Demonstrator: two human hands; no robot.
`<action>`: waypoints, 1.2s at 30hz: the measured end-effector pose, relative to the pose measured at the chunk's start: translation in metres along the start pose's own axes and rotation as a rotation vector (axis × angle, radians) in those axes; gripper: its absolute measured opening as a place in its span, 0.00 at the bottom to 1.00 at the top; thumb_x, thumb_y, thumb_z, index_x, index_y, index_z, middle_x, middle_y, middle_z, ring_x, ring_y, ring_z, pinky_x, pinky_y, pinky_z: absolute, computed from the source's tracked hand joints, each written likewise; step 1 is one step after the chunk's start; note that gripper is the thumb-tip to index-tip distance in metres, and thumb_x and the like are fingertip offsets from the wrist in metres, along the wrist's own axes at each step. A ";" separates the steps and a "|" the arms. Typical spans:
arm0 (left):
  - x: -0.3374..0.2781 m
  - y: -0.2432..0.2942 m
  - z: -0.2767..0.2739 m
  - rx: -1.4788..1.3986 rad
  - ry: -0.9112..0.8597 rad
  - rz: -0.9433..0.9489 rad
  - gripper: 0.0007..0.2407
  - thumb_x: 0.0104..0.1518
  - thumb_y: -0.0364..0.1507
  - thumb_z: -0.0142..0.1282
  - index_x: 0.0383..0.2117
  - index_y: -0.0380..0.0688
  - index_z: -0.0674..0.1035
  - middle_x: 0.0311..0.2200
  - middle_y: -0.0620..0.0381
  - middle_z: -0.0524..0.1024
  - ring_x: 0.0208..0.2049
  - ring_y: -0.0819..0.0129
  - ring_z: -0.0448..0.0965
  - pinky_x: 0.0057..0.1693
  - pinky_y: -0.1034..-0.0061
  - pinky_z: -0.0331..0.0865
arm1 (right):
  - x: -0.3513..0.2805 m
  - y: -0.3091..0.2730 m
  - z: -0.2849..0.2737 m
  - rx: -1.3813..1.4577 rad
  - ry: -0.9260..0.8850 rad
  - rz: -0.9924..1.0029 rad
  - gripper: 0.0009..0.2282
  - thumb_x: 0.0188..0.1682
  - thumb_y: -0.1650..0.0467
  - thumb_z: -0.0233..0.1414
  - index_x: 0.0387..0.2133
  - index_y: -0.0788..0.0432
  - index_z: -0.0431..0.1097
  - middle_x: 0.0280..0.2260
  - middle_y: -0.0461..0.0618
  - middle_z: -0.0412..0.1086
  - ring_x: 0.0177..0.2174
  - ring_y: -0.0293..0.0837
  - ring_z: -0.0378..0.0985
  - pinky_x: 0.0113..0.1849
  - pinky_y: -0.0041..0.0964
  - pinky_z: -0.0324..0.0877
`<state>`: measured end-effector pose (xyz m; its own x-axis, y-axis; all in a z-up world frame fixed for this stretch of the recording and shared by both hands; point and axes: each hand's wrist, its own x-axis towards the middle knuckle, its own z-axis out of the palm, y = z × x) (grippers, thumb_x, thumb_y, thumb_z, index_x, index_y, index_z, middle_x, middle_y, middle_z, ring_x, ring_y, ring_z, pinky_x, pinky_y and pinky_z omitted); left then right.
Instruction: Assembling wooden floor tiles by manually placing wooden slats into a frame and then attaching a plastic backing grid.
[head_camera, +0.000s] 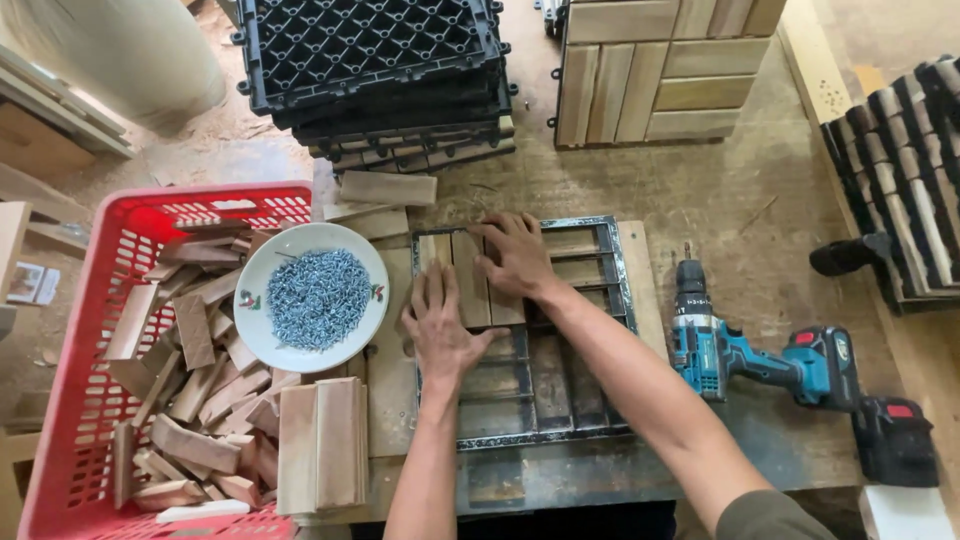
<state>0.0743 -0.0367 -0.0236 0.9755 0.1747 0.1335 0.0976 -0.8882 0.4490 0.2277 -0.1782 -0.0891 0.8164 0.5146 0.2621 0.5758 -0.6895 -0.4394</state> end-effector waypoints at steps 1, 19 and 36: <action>-0.004 0.001 0.001 0.000 -0.004 -0.014 0.52 0.30 0.55 0.76 0.68 0.47 0.65 0.72 0.49 0.54 0.70 0.48 0.52 0.63 0.41 0.57 | -0.002 -0.002 -0.001 0.005 -0.013 -0.004 0.22 0.46 0.54 0.53 0.54 0.41 0.69 0.53 0.45 0.64 0.57 0.49 0.65 0.61 0.58 0.44; 0.007 -0.004 0.000 0.076 -0.135 0.018 0.43 0.37 0.50 0.72 0.67 0.61 0.68 0.72 0.49 0.48 0.72 0.43 0.46 0.63 0.39 0.55 | 0.014 -0.054 -0.050 -0.365 -0.118 -0.034 0.24 0.58 0.59 0.38 0.63 0.56 0.64 0.65 0.62 0.59 0.67 0.64 0.51 0.62 0.67 0.47; -0.008 -0.002 0.003 -0.075 0.048 0.092 0.38 0.38 0.49 0.67 0.61 0.49 0.74 0.71 0.40 0.55 0.73 0.38 0.44 0.67 0.31 0.38 | 0.049 -0.019 0.000 0.187 -0.015 0.137 0.32 0.61 0.53 0.21 0.73 0.59 0.33 0.72 0.69 0.32 0.69 0.67 0.27 0.67 0.63 0.26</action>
<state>0.0671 -0.0378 -0.0279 0.9690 0.1153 0.2186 -0.0091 -0.8673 0.4977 0.2563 -0.1400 -0.0677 0.8846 0.4314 0.1769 0.4402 -0.6475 -0.6221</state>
